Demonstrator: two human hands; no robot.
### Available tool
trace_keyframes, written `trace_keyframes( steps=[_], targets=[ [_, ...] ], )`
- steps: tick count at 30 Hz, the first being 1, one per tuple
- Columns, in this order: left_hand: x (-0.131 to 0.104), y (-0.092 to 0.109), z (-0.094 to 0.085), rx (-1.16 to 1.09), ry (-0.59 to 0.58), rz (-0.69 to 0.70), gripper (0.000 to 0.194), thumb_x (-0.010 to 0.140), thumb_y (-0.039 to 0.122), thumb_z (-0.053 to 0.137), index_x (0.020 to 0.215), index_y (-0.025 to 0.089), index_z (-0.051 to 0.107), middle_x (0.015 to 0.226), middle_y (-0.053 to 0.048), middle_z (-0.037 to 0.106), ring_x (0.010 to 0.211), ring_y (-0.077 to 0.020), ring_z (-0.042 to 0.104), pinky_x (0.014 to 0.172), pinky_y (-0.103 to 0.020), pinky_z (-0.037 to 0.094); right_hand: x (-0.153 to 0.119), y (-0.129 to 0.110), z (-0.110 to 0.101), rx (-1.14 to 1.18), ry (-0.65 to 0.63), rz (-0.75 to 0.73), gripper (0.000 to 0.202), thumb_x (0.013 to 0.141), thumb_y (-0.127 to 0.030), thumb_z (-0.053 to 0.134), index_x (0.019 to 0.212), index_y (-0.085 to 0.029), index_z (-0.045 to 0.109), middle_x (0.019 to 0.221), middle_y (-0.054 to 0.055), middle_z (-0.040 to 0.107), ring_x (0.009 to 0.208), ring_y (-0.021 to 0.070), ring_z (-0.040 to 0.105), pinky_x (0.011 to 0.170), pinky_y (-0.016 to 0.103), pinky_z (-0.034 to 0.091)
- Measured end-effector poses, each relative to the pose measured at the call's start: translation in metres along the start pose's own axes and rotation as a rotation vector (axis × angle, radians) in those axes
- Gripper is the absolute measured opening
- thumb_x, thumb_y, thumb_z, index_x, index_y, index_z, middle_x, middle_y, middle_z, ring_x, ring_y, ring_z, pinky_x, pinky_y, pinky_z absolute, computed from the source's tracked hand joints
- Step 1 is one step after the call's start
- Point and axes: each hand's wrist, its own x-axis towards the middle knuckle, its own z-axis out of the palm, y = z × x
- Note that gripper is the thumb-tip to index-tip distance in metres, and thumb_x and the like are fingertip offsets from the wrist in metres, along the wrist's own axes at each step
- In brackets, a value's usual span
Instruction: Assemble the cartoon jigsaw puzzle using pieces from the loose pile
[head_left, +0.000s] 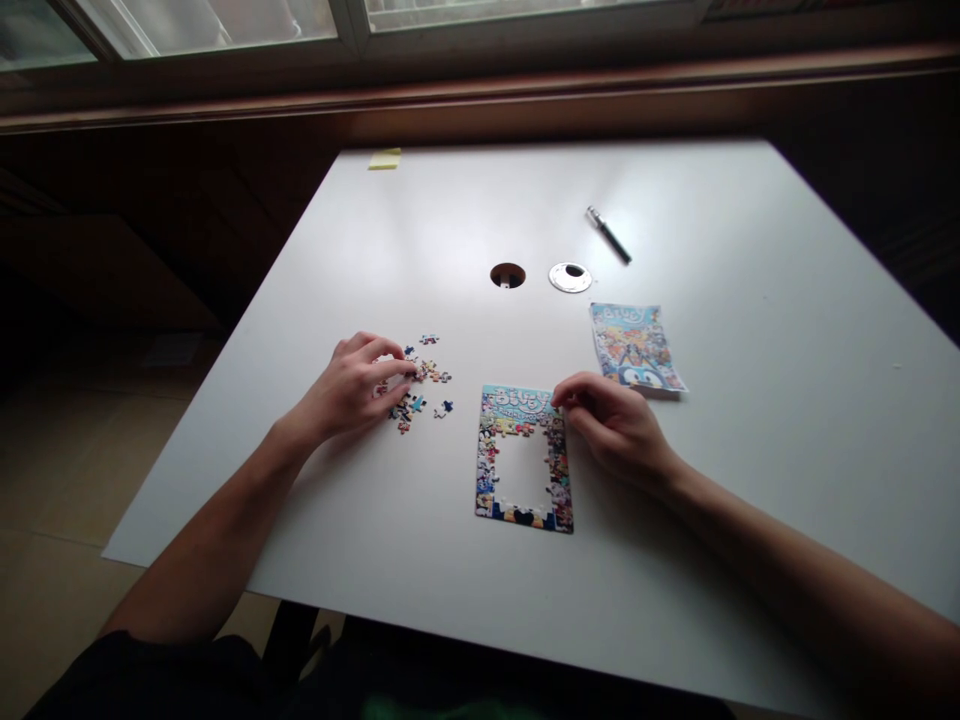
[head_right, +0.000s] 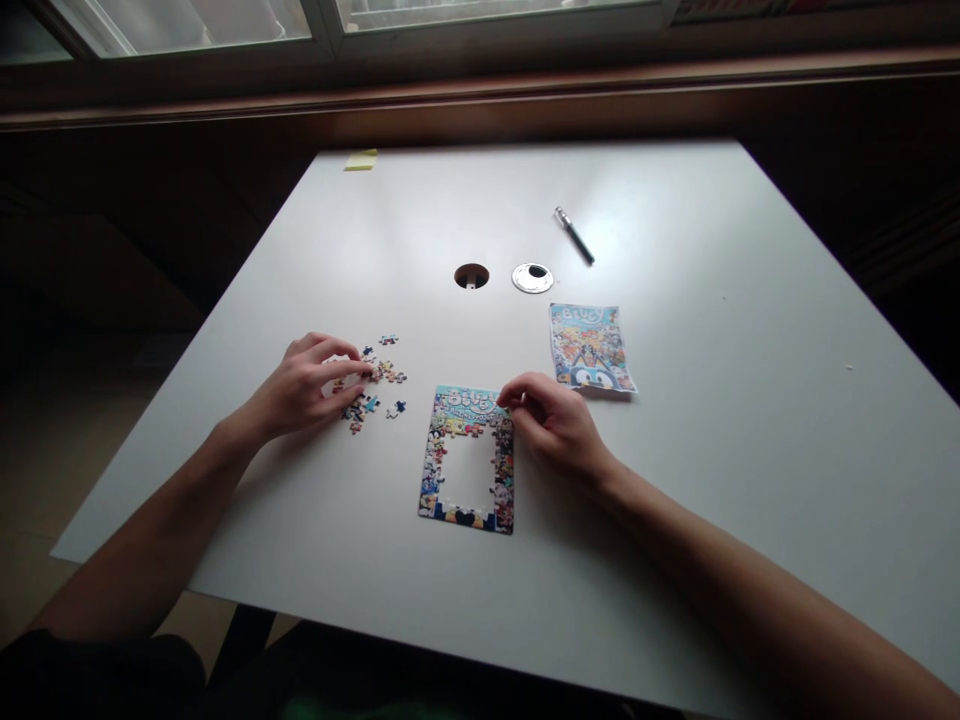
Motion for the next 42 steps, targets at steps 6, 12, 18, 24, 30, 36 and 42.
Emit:
trace_keyframes(
  steps=[6,12,18,24,30,36,42],
  targets=[
    [-0.001,-0.011,-0.008,0.051,0.074,-0.049,0.022,0.091,0.026,0.056,0.108,0.027,0.071,0.108,-0.005,0.066,0.105,-0.0239,0.053,0.093,-0.042,0.039,0.0,-0.001,0.0,-0.012,0.002,0.011,0.018,0.083,-0.009,0.051,0.091,-0.021,0.063,0.085,0.003,0.062,0.076,0.0177,0.056,0.069,0.031,0.044],
    [-0.004,-0.025,-0.022,0.091,0.134,-0.131,0.017,0.087,0.021,0.057,0.09,0.025,0.073,0.096,-0.003,0.067,0.095,-0.0223,0.056,0.09,-0.041,0.04,0.0,-0.001,-0.001,-0.02,0.005,0.012,0.017,0.083,-0.01,0.052,0.09,-0.021,0.063,0.085,0.003,0.063,0.076,0.0183,0.057,0.069,0.031,0.045],
    [-0.007,-0.028,-0.029,0.109,0.06,-0.161,0.015,0.086,0.021,0.056,0.086,0.024,0.072,0.095,-0.003,0.067,0.093,-0.022,0.057,0.09,-0.04,0.037,0.0,0.0,-0.001,-0.011,0.0,0.013,0.018,0.082,-0.009,0.053,0.091,-0.022,0.063,0.086,0.003,0.062,0.077,0.0186,0.057,0.07,0.032,0.044],
    [-0.008,-0.029,-0.022,0.14,-0.027,-0.177,0.016,0.089,0.031,0.056,0.094,0.026,0.071,0.096,-0.004,0.068,0.096,-0.0241,0.057,0.087,-0.041,0.035,0.0,0.001,-0.001,-0.015,-0.008,0.02,0.018,0.083,-0.01,0.053,0.091,-0.022,0.063,0.086,0.003,0.062,0.077,0.0191,0.057,0.07,0.032,0.045],
    [-0.009,-0.029,-0.022,0.072,-0.116,-0.171,0.013,0.086,0.029,0.057,0.091,0.025,0.068,0.097,-0.003,0.069,0.097,-0.0238,0.059,0.091,-0.042,0.034,0.0,0.0,0.0,-0.011,-0.002,0.01,0.021,0.082,-0.008,0.052,0.091,-0.023,0.063,0.086,0.003,0.062,0.076,0.0185,0.057,0.069,0.031,0.045],
    [-0.01,-0.031,-0.03,0.043,-0.138,-0.172,0.019,0.081,0.024,0.057,0.098,0.025,0.064,0.103,-0.002,0.069,0.1,-0.0237,0.06,0.092,-0.041,0.034,0.0,-0.002,-0.001,-0.018,0.008,0.007,0.019,0.083,-0.01,0.052,0.091,-0.023,0.063,0.086,0.003,0.063,0.078,0.019,0.058,0.07,0.032,0.046],
    [-0.011,-0.033,-0.035,0.085,-0.14,-0.195,0.009,0.081,0.03,0.06,0.082,0.024,0.066,0.089,-0.001,0.069,0.093,-0.0226,0.061,0.089,-0.04,0.034,0.0,-0.001,-0.001,-0.01,0.004,0.006,0.018,0.084,-0.011,0.052,0.091,-0.023,0.063,0.087,0.004,0.064,0.078,0.0191,0.059,0.07,0.031,0.047]
  ],
)
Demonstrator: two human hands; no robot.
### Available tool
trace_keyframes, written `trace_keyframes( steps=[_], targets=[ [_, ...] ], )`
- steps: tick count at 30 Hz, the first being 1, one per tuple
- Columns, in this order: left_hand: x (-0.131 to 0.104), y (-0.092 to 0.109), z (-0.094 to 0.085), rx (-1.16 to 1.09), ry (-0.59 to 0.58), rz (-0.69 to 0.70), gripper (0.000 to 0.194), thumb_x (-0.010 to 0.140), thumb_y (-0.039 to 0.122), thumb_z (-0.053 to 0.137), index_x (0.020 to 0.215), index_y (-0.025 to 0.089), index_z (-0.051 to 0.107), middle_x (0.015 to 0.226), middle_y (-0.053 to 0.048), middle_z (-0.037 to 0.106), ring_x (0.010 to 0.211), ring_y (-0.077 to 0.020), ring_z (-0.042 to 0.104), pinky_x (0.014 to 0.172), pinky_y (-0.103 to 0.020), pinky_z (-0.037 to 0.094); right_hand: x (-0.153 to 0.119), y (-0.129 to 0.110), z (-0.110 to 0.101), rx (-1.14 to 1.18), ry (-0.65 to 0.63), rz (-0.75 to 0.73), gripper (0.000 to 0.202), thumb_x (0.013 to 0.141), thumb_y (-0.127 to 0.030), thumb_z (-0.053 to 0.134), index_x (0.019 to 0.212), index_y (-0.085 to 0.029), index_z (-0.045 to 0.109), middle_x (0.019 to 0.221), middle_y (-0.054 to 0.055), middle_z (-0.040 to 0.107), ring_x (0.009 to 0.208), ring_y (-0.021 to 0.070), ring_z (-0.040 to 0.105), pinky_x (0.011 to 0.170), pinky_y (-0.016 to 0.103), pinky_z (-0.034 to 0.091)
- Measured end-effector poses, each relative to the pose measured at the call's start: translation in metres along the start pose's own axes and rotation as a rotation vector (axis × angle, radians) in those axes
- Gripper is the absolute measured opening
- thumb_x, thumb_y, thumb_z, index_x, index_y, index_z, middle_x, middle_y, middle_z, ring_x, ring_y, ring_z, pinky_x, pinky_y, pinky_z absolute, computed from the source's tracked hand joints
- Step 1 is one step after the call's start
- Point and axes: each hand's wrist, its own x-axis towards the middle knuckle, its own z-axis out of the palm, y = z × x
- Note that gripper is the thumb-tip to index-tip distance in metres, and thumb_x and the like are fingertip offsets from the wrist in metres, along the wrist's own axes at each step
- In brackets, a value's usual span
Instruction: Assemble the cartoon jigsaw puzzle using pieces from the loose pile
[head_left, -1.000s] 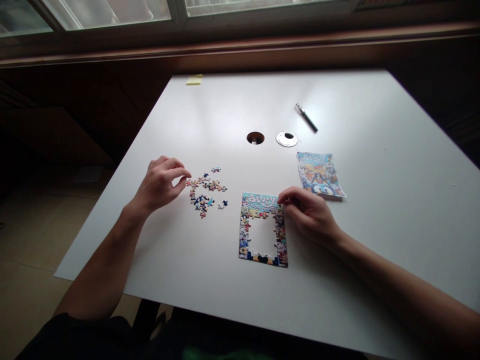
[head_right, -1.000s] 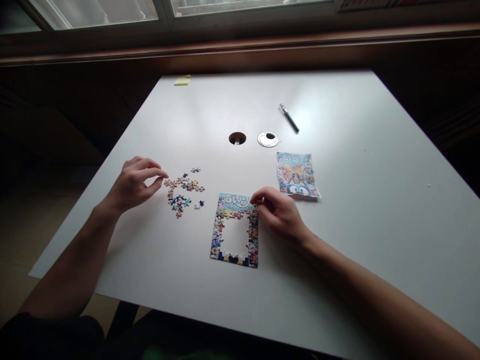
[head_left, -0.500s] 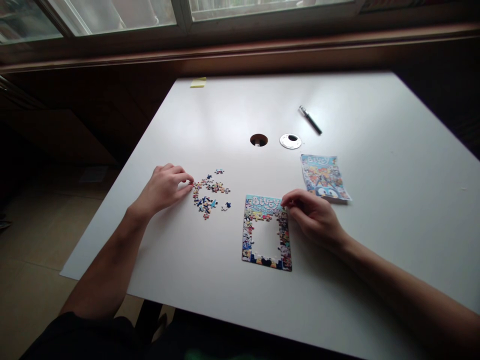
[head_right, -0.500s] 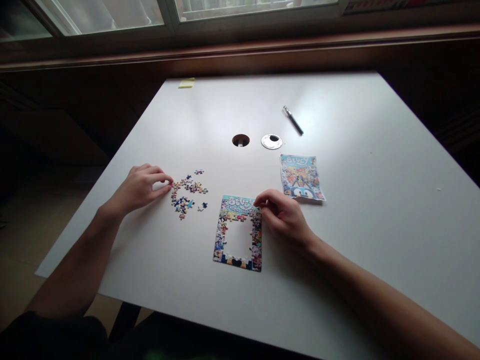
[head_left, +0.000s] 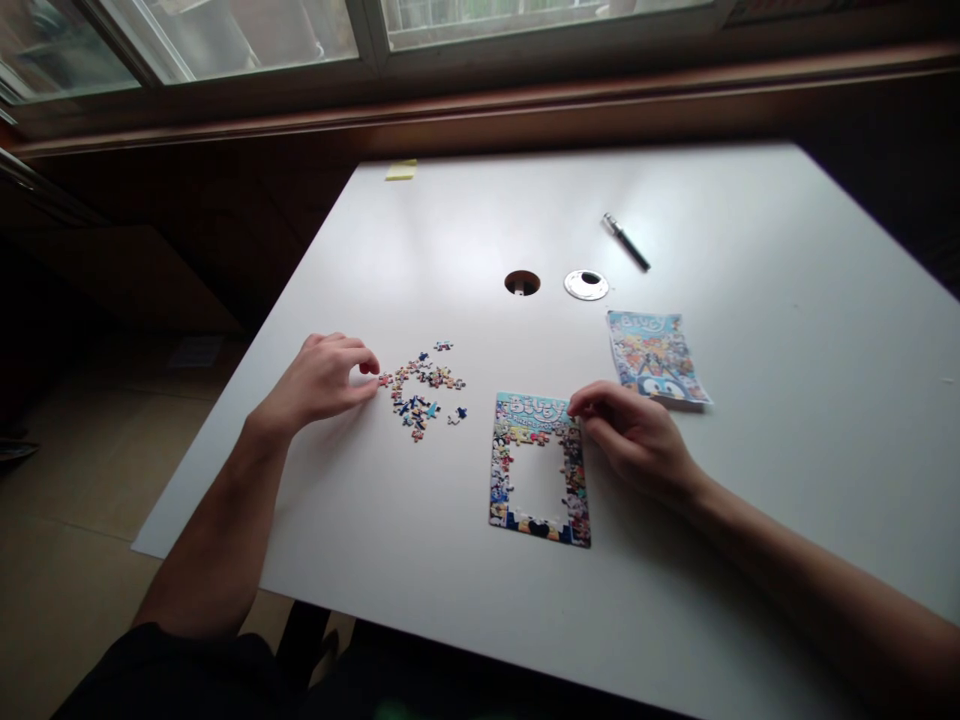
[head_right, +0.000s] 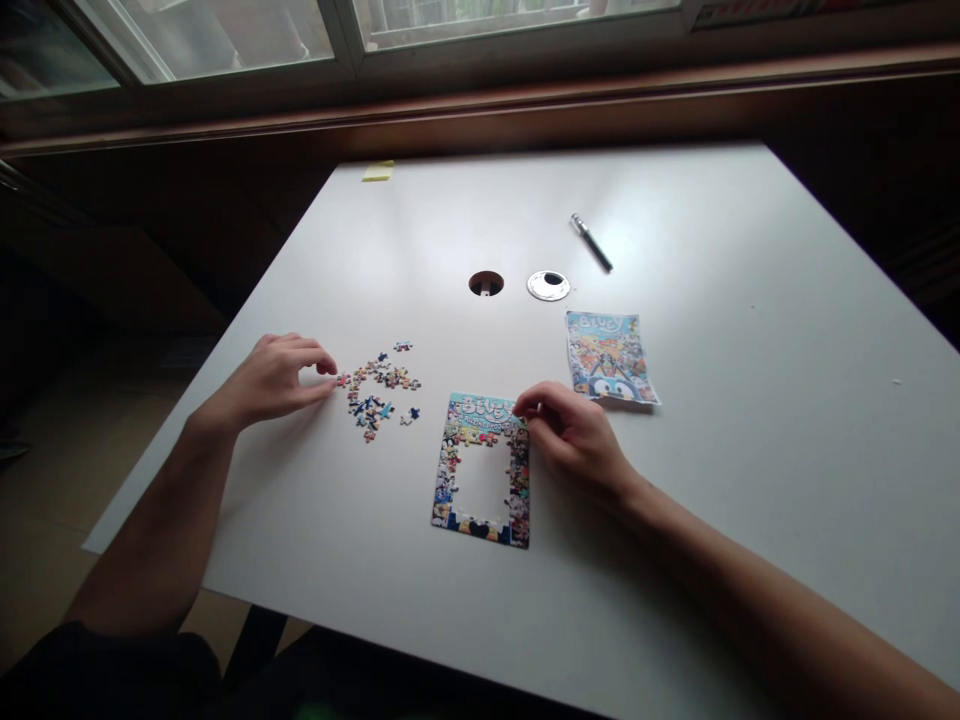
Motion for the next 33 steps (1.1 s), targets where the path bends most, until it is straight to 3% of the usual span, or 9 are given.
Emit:
trace_keyframes(
  steps=[9,22,28,33],
  targets=[
    [0.002,0.005,0.004,-0.059,-0.027,0.024,0.016,0.084,0.033,0.057,0.08,0.023,0.068,0.083,0.0,0.07,0.082,-0.0179,0.063,0.087,-0.036,0.035,0.0,0.003,0.001,0.008,-0.001,0.004,0.019,0.084,-0.01,0.052,0.092,-0.023,0.063,0.087,0.003,0.063,0.078,0.0189,0.059,0.07,0.032,0.047],
    [0.002,0.004,0.0,-0.049,-0.061,0.043,0.008,0.081,0.025,0.057,0.08,0.023,0.065,0.085,0.001,0.069,0.078,-0.0166,0.062,0.087,-0.034,0.036,0.001,0.002,0.001,0.029,-0.011,-0.002,0.02,0.083,-0.008,0.052,0.092,-0.022,0.062,0.087,0.003,0.062,0.078,0.0186,0.058,0.07,0.032,0.046],
    [0.005,0.01,0.007,-0.04,0.002,0.065,0.008,0.081,0.025,0.057,0.084,0.022,0.064,0.093,-0.003,0.069,0.089,-0.0207,0.06,0.087,-0.036,0.039,0.001,0.002,0.001,0.026,-0.009,-0.005,0.021,0.083,-0.008,0.051,0.092,-0.022,0.062,0.086,0.003,0.062,0.078,0.0184,0.057,0.07,0.032,0.046],
    [0.008,0.027,0.023,-0.078,0.11,0.235,0.017,0.088,0.025,0.058,0.098,0.028,0.071,0.116,-0.001,0.067,0.114,-0.0246,0.052,0.097,-0.041,0.037,0.001,0.002,0.0,0.015,-0.011,-0.006,0.02,0.083,-0.008,0.051,0.092,-0.022,0.062,0.086,0.003,0.062,0.078,0.0184,0.058,0.07,0.032,0.046]
  ],
)
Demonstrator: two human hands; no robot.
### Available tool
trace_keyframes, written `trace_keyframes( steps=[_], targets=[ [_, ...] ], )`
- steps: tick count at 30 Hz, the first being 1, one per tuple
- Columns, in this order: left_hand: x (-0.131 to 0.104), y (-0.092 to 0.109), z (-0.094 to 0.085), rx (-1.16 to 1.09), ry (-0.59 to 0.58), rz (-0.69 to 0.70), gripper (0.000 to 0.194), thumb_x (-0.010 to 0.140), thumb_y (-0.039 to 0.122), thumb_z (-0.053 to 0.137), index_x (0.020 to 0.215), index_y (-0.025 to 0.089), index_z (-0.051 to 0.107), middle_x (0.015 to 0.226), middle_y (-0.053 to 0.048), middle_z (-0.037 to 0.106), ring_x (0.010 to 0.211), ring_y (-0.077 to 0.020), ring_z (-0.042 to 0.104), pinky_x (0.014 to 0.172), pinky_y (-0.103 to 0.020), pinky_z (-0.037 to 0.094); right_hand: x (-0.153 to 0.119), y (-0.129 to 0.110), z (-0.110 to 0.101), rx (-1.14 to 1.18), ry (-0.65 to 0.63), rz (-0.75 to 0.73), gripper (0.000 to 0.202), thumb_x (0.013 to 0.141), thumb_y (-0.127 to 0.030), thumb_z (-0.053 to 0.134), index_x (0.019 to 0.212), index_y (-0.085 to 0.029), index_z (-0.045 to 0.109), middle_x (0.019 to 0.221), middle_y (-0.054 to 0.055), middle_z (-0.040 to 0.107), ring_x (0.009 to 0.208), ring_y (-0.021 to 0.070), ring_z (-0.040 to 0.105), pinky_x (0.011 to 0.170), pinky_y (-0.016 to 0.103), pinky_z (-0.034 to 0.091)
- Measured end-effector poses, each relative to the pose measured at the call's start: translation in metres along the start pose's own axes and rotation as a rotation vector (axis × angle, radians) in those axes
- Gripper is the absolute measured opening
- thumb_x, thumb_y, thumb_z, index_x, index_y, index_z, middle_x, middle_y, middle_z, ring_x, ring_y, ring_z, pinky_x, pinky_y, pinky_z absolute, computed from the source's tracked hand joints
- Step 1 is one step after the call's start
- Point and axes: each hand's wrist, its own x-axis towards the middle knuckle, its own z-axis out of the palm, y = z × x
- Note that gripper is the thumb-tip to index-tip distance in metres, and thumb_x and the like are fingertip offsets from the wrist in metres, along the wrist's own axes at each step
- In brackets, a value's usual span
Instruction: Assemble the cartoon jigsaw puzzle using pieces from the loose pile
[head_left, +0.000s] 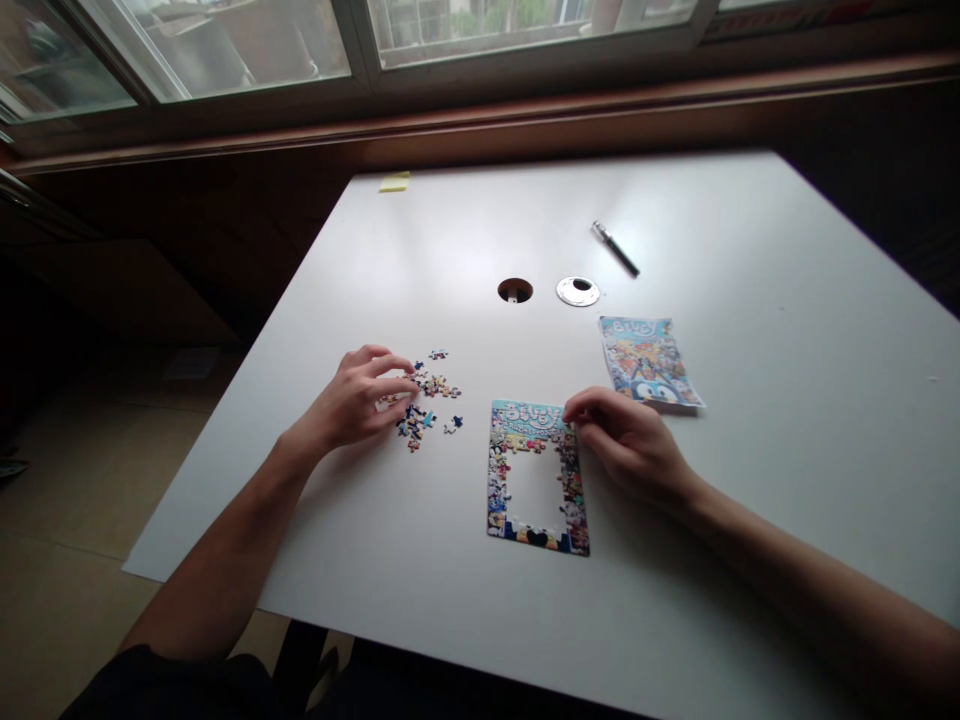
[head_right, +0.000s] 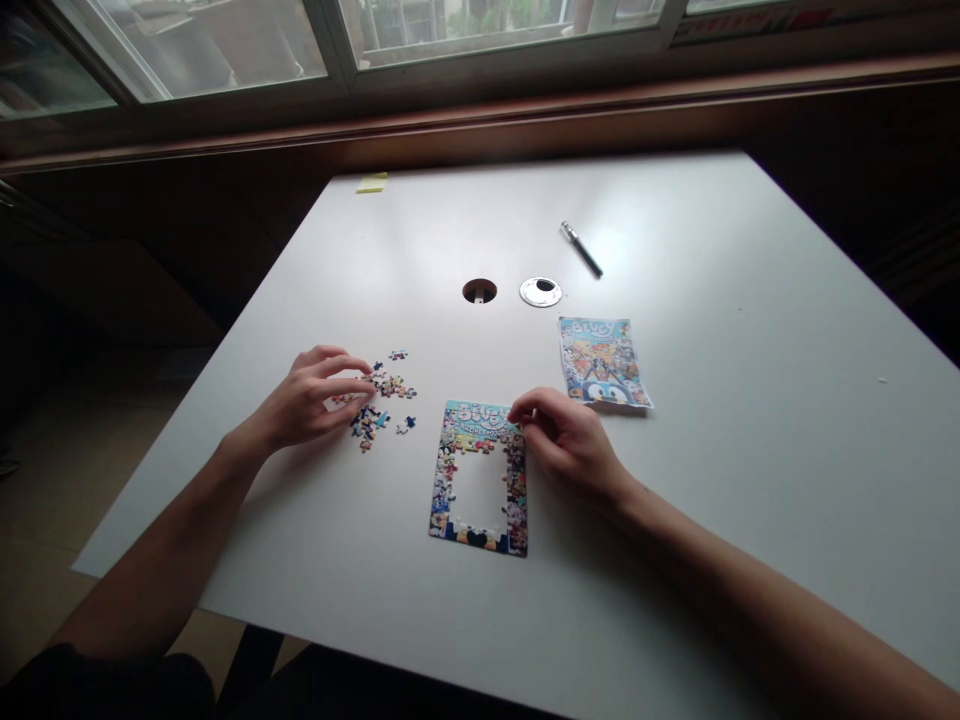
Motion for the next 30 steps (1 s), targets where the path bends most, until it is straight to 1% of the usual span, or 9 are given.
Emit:
trace_keyframes(
  steps=[2,5,13,19,22,26,28,30],
  targets=[
    [0.001,0.005,0.005,-0.017,0.008,0.06,0.022,0.088,0.025,0.059,0.105,0.032,0.071,0.125,0.001,0.065,0.122,-0.0256,0.048,0.102,-0.043,0.034,0.0,0.0,0.0,-0.001,-0.002,-0.004,0.02,0.083,-0.009,0.051,0.092,-0.022,0.062,0.086,0.003,0.062,0.078,0.0184,0.058,0.07,0.032,0.046],
    [0.001,0.009,0.009,-0.033,0.005,0.089,0.027,0.088,0.024,0.059,0.112,0.033,0.069,0.126,0.002,0.065,0.123,-0.0252,0.047,0.104,-0.045,0.032,-0.001,-0.001,0.0,0.002,-0.002,-0.004,0.019,0.083,-0.009,0.051,0.092,-0.022,0.062,0.086,0.003,0.062,0.078,0.0186,0.058,0.069,0.032,0.046],
    [0.0,0.009,0.007,-0.08,0.031,0.121,0.023,0.085,0.023,0.062,0.103,0.033,0.072,0.116,0.001,0.067,0.114,-0.0239,0.051,0.1,-0.043,0.033,-0.001,-0.001,0.0,0.002,-0.002,-0.001,0.02,0.083,-0.008,0.051,0.092,-0.022,0.062,0.087,0.003,0.062,0.078,0.0181,0.058,0.069,0.031,0.046],
    [0.0,0.012,0.005,-0.111,0.005,0.161,0.024,0.087,0.023,0.06,0.106,0.034,0.07,0.118,0.003,0.068,0.117,-0.0232,0.052,0.101,-0.043,0.033,-0.001,0.0,0.0,0.004,0.0,-0.008,0.02,0.083,-0.008,0.051,0.093,-0.022,0.063,0.087,0.003,0.062,0.079,0.0181,0.058,0.071,0.031,0.046],
    [0.002,0.014,0.007,-0.097,0.024,0.127,0.022,0.088,0.023,0.059,0.104,0.032,0.071,0.117,0.002,0.069,0.116,-0.0235,0.053,0.099,-0.043,0.034,-0.001,0.0,0.0,0.001,0.0,-0.006,0.021,0.083,-0.008,0.051,0.093,-0.022,0.063,0.087,0.003,0.062,0.079,0.0179,0.058,0.071,0.031,0.046],
    [0.005,0.017,0.015,-0.012,0.113,0.031,0.024,0.088,0.023,0.058,0.107,0.031,0.071,0.112,0.0,0.07,0.11,-0.0247,0.054,0.093,-0.042,0.037,-0.001,0.0,0.0,-0.005,-0.003,0.0,0.021,0.083,-0.008,0.05,0.093,-0.022,0.063,0.087,0.003,0.062,0.078,0.0178,0.058,0.069,0.031,0.045],
    [0.006,0.019,0.019,0.018,0.122,0.021,0.026,0.088,0.024,0.059,0.109,0.032,0.071,0.113,0.001,0.07,0.11,-0.0254,0.054,0.092,-0.043,0.036,0.0,0.0,0.0,-0.002,-0.006,0.005,0.021,0.083,-0.008,0.051,0.093,-0.023,0.063,0.087,0.003,0.062,0.077,0.0178,0.057,0.069,0.031,0.045],
    [0.007,0.021,0.022,0.024,0.123,0.014,0.023,0.088,0.024,0.059,0.106,0.031,0.071,0.113,0.001,0.07,0.111,-0.0255,0.055,0.094,-0.044,0.035,0.0,0.0,0.0,0.002,-0.006,0.003,0.021,0.083,-0.008,0.051,0.093,-0.022,0.062,0.086,0.003,0.062,0.077,0.0178,0.057,0.069,0.031,0.046]
  ],
)
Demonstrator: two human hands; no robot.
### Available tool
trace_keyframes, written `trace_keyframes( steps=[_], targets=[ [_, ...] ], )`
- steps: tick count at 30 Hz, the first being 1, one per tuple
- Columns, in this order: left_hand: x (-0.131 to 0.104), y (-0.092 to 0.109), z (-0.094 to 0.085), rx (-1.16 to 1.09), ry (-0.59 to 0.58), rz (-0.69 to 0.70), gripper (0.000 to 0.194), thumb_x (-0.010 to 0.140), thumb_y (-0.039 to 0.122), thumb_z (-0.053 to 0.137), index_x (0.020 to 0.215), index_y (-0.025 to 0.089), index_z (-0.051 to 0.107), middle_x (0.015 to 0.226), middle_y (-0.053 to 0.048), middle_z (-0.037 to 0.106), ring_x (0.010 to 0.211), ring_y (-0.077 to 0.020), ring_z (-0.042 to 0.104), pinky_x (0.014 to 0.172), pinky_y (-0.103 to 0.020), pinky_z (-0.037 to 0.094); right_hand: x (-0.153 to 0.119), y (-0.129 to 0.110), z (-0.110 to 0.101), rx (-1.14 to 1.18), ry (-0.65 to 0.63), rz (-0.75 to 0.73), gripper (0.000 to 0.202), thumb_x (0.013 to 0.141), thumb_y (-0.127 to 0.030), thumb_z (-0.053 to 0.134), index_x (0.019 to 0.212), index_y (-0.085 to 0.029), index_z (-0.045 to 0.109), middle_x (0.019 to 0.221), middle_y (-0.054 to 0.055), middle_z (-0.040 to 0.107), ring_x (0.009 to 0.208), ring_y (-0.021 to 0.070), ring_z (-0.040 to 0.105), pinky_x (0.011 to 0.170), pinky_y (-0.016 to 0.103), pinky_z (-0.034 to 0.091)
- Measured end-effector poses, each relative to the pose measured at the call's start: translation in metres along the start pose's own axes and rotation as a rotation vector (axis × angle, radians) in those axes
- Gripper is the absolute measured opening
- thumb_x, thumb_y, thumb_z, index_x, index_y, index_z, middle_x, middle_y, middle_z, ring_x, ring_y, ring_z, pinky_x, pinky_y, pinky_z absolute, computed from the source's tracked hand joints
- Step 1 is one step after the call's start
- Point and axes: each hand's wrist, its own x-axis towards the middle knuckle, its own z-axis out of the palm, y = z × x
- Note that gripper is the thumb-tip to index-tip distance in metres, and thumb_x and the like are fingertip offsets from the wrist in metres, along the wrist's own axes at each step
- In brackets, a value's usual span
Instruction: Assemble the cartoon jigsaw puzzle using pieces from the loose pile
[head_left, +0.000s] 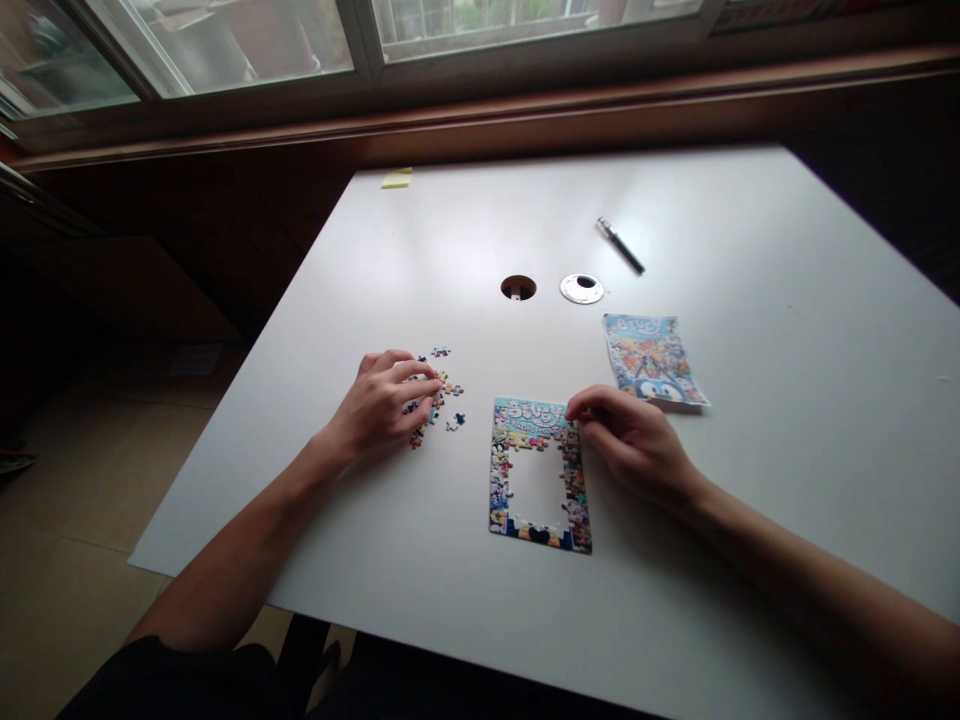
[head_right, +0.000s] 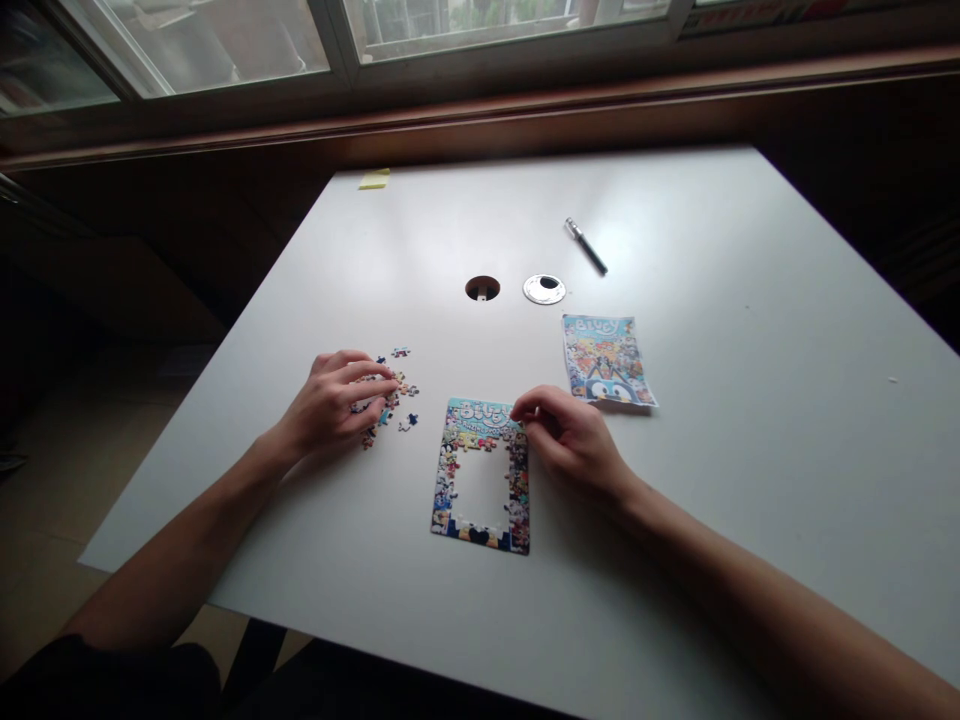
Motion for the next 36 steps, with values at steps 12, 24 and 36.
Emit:
trace_keyframes(
  steps=[12,24,36],
  targets=[
    [0.013,0.006,0.01,0.025,0.062,-0.198,0.011,0.09,0.032,0.064,0.094,0.028,0.074,0.109,-0.001,0.069,0.108,-0.0241,0.052,0.092,-0.043,0.036,-0.001,0.001,0.001,-0.005,0.012,-0.006,0.021,0.082,-0.008,0.05,0.092,-0.021,0.063,0.086,0.002,0.062,0.076,0.0174,0.057,0.068,0.031,0.045],
    [0.011,-0.002,0.009,0.008,0.089,-0.153,0.014,0.092,0.031,0.061,0.092,0.027,0.075,0.103,-0.004,0.071,0.103,-0.0247,0.055,0.089,-0.046,0.032,0.0,0.001,0.001,0.024,0.032,-0.033,0.022,0.079,-0.007,0.049,0.09,-0.02,0.063,0.085,0.003,0.063,0.076,0.0173,0.058,0.067,0.031,0.046],
    [0.013,0.001,0.003,0.004,0.091,-0.175,0.012,0.091,0.032,0.063,0.093,0.026,0.073,0.103,-0.004,0.071,0.101,-0.0243,0.056,0.088,-0.044,0.031,0.001,0.009,-0.007,-0.047,0.284,0.04,0.016,0.076,-0.009,0.05,0.08,-0.019,0.062,0.076,0.002,0.061,0.068,0.0158,0.054,0.063,0.03,0.041]
  ],
)
